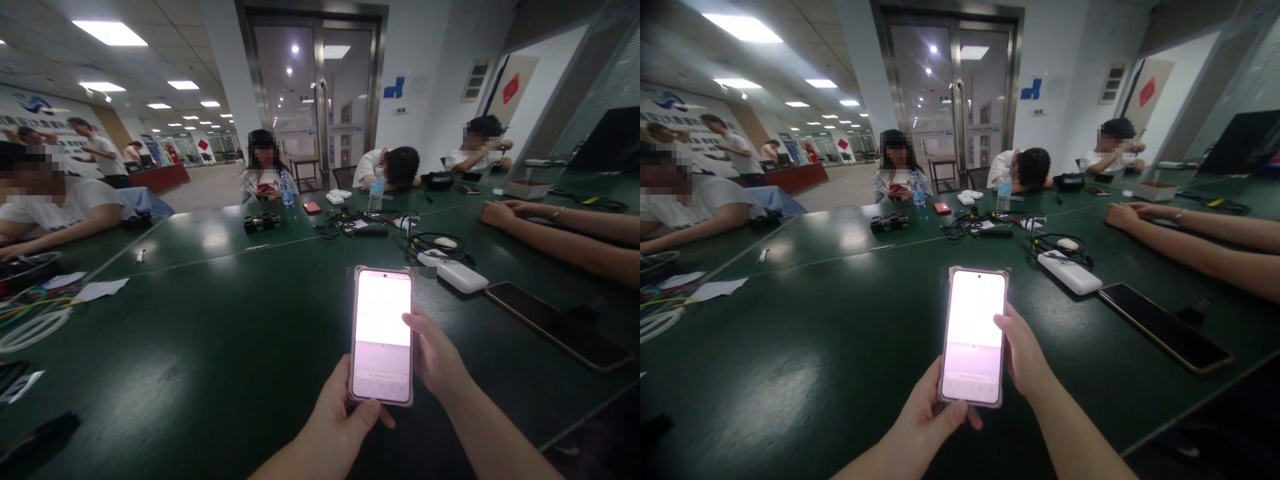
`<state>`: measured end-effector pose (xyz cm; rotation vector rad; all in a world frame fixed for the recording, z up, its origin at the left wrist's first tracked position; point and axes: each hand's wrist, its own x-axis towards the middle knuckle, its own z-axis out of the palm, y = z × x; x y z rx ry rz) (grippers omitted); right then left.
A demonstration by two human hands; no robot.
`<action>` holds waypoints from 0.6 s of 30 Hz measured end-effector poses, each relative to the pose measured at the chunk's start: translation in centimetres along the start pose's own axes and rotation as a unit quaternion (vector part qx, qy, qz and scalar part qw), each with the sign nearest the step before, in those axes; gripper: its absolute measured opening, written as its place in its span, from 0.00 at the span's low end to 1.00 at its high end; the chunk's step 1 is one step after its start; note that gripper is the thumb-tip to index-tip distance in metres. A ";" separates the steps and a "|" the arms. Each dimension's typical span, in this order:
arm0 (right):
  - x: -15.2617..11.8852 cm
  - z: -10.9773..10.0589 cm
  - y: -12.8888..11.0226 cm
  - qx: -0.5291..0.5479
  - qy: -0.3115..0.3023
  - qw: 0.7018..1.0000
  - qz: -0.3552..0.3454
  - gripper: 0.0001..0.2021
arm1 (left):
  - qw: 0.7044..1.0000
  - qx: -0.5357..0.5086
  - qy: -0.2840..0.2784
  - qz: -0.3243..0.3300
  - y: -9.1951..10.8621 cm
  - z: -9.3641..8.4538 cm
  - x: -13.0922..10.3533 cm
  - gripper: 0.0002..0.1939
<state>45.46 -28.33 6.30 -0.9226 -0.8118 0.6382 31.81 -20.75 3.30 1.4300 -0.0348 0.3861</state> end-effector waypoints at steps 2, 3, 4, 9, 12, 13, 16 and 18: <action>0.0 0.0 0.0 -0.001 -0.001 1.000 0.003 0.20 | 1.000 0.001 0.001 0.005 -0.1 0.0 0.0 0.23; 0.0 0.0 0.0 0.000 -0.001 1.000 0.005 0.19 | 1.000 0.002 0.001 0.008 -0.2 -0.1 0.0 0.23; -0.1 -0.1 0.0 0.000 -0.001 1.000 0.004 0.19 | 1.000 0.001 0.000 0.010 -0.2 -0.1 0.0 0.23; -0.1 -0.1 0.1 0.002 -0.005 1.000 0.000 0.18 | 1.000 0.000 -0.004 0.010 -0.2 -0.1 0.0 0.23; -0.1 -0.1 0.1 -0.001 -0.008 1.000 0.000 0.19 | 1.000 0.002 -0.001 0.005 -0.2 0.0 -0.1 0.23; -0.1 -0.2 0.1 -0.003 -0.010 1.000 -0.002 0.19 | 1.000 0.004 -0.002 0.007 -0.2 -0.1 -0.1 0.23; -0.1 -0.2 0.1 -0.006 -0.017 1.000 -0.007 0.20 | 1.000 0.004 -0.004 0.018 -0.4 -0.1 -0.1 0.23; -0.1 -0.2 0.1 -0.007 -0.014 1.000 -0.006 0.21 | 1.000 0.004 -0.009 0.023 -0.5 -0.2 -0.1 0.23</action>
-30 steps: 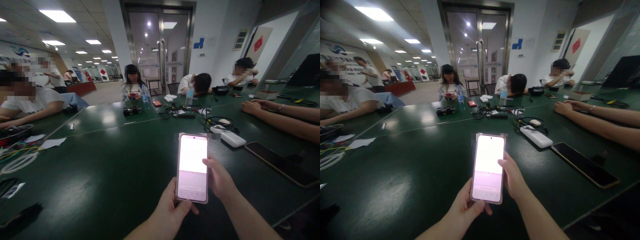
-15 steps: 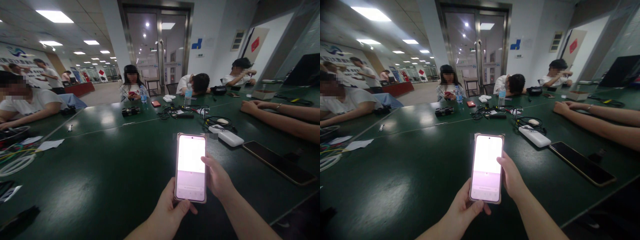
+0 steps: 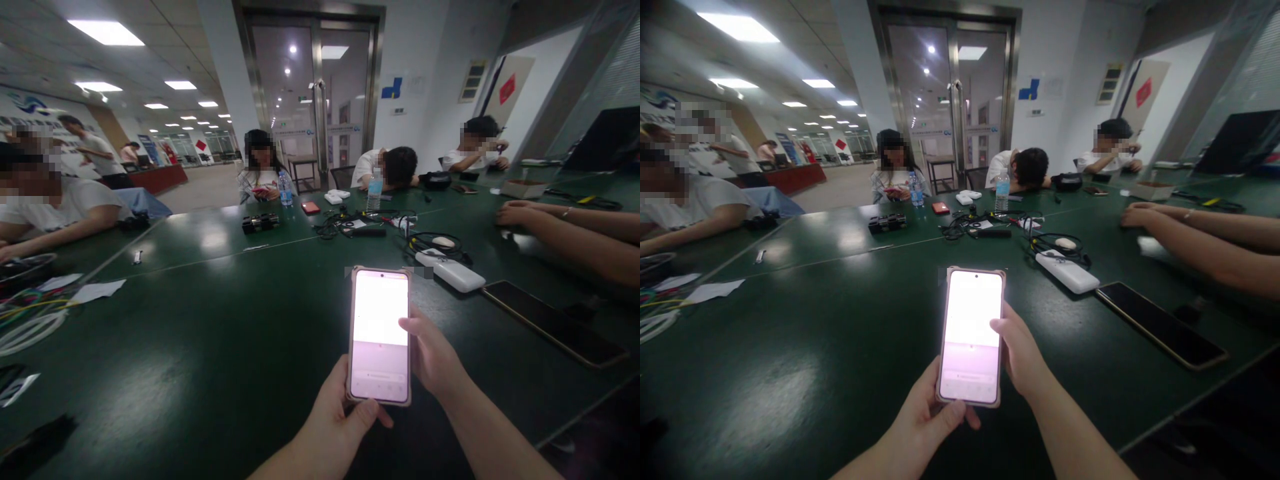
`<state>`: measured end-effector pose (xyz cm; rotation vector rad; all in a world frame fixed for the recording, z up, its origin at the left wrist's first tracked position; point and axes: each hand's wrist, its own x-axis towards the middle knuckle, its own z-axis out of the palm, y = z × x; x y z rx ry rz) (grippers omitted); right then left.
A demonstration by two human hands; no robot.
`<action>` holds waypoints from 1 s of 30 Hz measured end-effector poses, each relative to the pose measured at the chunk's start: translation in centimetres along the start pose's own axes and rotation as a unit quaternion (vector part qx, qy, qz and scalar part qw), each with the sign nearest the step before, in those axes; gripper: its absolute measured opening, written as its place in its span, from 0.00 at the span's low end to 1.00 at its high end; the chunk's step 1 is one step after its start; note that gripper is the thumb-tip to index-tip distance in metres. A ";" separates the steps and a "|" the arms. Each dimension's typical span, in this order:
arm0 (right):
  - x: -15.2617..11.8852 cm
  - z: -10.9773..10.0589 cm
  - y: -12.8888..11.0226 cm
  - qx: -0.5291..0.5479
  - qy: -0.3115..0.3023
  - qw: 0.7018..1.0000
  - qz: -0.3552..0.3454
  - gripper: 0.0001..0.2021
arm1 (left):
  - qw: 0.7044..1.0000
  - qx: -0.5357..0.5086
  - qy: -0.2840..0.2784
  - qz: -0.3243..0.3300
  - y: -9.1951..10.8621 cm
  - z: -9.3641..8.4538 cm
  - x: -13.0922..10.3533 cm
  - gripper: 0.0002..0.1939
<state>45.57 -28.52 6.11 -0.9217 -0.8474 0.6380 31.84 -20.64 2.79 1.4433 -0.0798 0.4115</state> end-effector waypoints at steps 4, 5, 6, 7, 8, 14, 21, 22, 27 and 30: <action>0.1 0.2 -0.1 0.000 0.021 1.000 0.010 0.20 | 1.000 0.008 0.002 -0.008 0.1 0.1 0.0 0.23; 0.1 0.3 -0.1 0.001 0.026 1.000 0.014 0.20 | 1.000 0.009 0.003 -0.010 0.1 0.1 0.0 0.23; 0.1 0.4 -0.1 0.002 0.027 0.999 0.017 0.21 | 1.000 0.009 0.003 -0.012 0.1 0.1 0.0 0.23; 0.1 0.4 -0.2 0.004 0.026 0.999 0.020 0.21 | 1.000 0.008 0.002 -0.011 0.2 0.1 0.0 0.23; 0.1 0.4 -0.2 0.007 0.021 1.000 0.021 0.22 | 1.000 0.007 0.000 -0.011 0.2 0.1 0.0 0.23; 0.0 0.0 0.1 0.014 0.001 1.000 0.003 0.19 | 0.999 0.015 0.003 -0.028 0.4 0.0 -0.1 0.23; 0.2 0.2 0.1 0.006 0.019 1.000 0.013 0.20 | 1.000 0.008 0.005 -0.024 0.5 0.1 0.0 0.24; 0.2 0.3 0.0 0.007 0.023 1.000 0.015 0.21 | 1.000 0.008 0.006 -0.025 0.4 0.1 0.0 0.24; 0.1 0.1 0.1 0.015 -0.003 1.000 0.003 0.21 | 1.000 0.002 0.001 -0.003 -0.1 0.0 0.1 0.24; 0.1 -0.2 0.3 0.003 0.003 1.000 0.002 0.19 | 1.000 0.007 0.004 -0.013 -0.1 0.0 0.0 0.23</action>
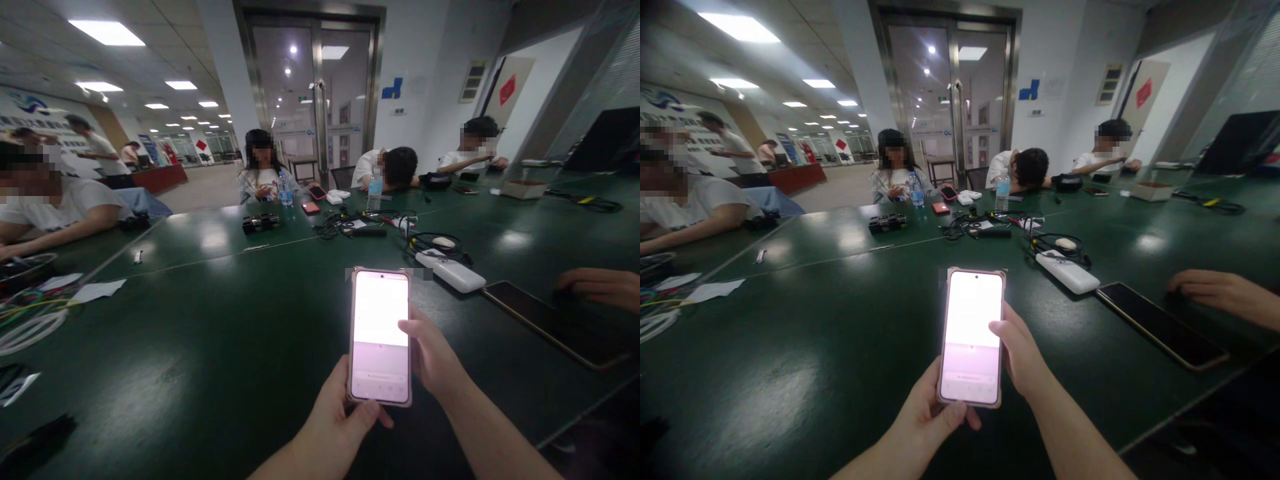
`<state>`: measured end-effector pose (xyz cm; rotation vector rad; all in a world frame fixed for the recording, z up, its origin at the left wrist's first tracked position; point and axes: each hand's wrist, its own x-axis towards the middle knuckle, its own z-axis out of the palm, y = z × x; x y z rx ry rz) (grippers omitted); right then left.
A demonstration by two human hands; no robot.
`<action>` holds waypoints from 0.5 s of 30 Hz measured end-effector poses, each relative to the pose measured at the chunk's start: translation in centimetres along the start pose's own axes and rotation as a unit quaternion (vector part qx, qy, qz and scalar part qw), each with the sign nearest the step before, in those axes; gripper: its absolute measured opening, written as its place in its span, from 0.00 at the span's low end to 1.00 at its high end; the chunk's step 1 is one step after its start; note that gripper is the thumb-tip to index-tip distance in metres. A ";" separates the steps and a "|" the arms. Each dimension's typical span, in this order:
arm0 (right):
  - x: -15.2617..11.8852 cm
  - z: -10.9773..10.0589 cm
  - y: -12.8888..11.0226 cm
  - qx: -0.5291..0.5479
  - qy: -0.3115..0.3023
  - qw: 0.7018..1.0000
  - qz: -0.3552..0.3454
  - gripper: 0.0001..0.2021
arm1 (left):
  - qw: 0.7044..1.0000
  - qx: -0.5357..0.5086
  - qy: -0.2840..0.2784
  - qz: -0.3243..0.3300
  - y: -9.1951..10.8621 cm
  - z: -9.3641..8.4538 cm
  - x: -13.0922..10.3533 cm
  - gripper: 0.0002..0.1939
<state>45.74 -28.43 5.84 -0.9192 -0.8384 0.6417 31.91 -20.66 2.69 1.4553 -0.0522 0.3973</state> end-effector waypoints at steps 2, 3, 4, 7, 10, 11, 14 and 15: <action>0.0 0.0 0.0 -0.001 0.011 1.000 0.005 0.19 | 1.000 0.000 0.001 -0.004 0.1 0.0 0.0 0.23; 0.0 0.1 -0.1 0.002 0.013 1.000 0.010 0.18 | 1.000 -0.001 0.002 -0.005 0.1 0.0 0.0 0.23; 0.0 0.2 -0.1 0.005 0.014 1.000 0.015 0.19 | 1.000 -0.003 0.001 -0.004 0.2 0.0 0.0 0.23; 0.0 0.4 -0.2 0.012 0.013 1.000 0.022 0.21 | 1.000 -0.005 -0.002 0.001 0.2 0.0 0.1 0.23; 0.0 0.3 -0.2 0.012 0.004 1.000 0.008 0.21 | 1.000 -0.004 -0.005 0.004 0.2 -0.1 0.1 0.23; -0.1 0.2 -0.2 0.009 0.001 1.000 0.004 0.20 | 1.000 -0.003 -0.005 0.002 0.2 -0.1 0.1 0.23; -0.1 0.0 -0.1 -0.003 0.006 1.000 0.003 0.20 | 1.000 0.001 -0.004 -0.005 0.3 -0.1 0.0 0.23; -0.1 0.0 -0.1 -0.005 0.012 1.000 0.006 0.19 | 1.000 0.001 -0.003 -0.006 0.3 -0.1 -0.1 0.23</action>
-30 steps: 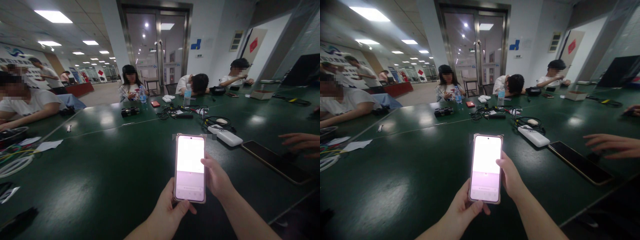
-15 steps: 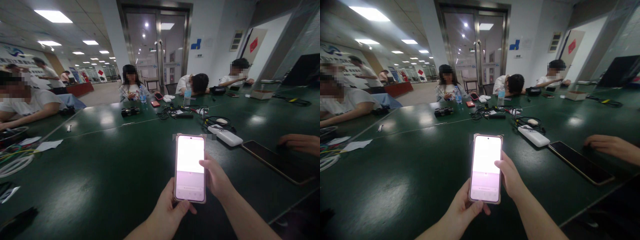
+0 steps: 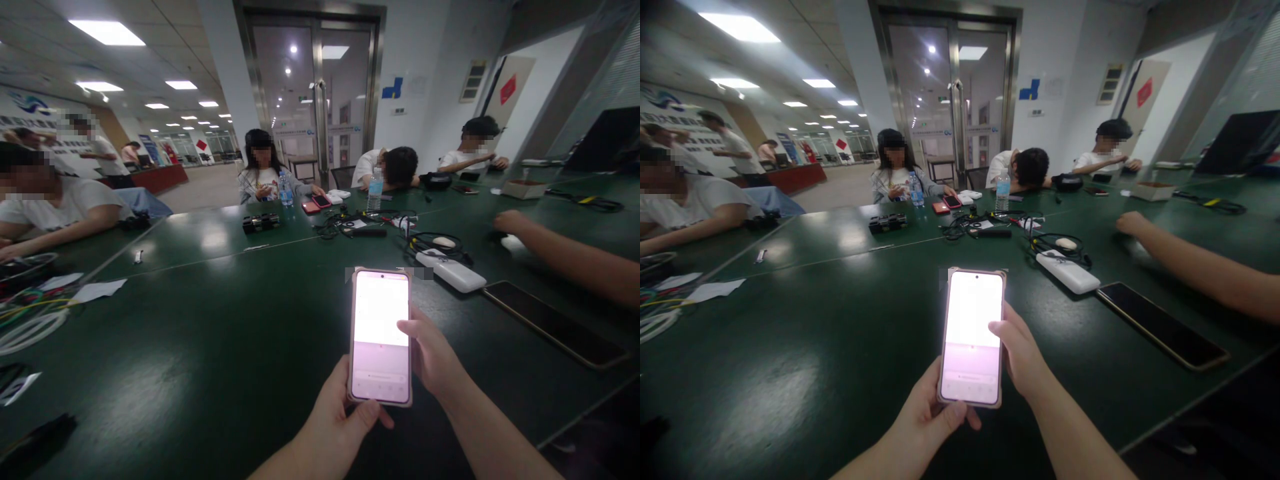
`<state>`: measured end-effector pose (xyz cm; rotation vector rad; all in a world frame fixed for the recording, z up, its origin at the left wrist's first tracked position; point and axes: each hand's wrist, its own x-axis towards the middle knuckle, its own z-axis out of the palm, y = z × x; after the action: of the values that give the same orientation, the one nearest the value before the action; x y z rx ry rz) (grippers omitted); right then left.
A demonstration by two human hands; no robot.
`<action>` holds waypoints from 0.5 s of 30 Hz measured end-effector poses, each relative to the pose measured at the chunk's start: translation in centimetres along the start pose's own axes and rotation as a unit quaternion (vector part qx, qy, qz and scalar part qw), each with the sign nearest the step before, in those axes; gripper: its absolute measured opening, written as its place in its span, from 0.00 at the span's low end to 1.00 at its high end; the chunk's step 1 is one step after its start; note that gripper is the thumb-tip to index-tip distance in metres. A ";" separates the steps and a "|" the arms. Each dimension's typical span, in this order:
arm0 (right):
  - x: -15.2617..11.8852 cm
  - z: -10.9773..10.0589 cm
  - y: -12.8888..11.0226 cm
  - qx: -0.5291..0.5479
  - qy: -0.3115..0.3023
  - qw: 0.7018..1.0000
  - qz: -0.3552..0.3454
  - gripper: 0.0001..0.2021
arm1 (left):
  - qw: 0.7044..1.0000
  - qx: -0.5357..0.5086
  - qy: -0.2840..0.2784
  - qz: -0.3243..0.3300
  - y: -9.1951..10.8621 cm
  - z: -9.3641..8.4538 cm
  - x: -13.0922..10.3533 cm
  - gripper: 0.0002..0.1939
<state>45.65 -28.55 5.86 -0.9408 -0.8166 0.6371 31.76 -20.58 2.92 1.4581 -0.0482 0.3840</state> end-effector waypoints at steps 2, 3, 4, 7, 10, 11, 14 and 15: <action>0.0 0.1 0.0 0.003 0.009 1.000 0.010 0.19 | 1.000 -0.001 -0.001 0.001 0.0 0.0 0.0 0.23; 0.1 0.2 -0.1 0.009 0.011 1.000 0.013 0.19 | 1.000 -0.003 -0.001 0.003 -0.1 0.0 0.0 0.23; 0.1 0.2 -0.1 0.016 0.012 1.000 0.014 0.19 | 1.000 -0.004 0.000 0.005 -0.1 0.1 0.0 0.23; 0.2 0.4 -0.2 0.036 0.007 0.999 0.012 0.21 | 1.000 -0.006 0.000 0.011 -0.3 0.1 0.0 0.23; 0.2 0.2 -0.1 0.045 -0.012 0.999 0.004 0.20 | 1.000 -0.011 -0.003 0.015 -0.4 0.1 0.0 0.22; 0.2 0.2 -0.1 0.043 -0.017 0.999 -0.001 0.20 | 1.000 -0.012 -0.002 0.016 -0.3 0.1 0.0 0.22; 0.1 -0.1 0.1 0.022 -0.018 1.000 -0.008 0.19 | 1.000 -0.007 -0.002 0.013 -0.2 0.1 0.0 0.21; 0.1 -0.1 0.1 0.014 -0.013 1.000 -0.006 0.19 | 1.000 -0.005 -0.003 0.012 -0.2 0.0 0.1 0.21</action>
<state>45.82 -28.47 5.75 -0.9034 -0.8342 0.6502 31.88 -20.60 2.74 1.4503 -0.0727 0.3987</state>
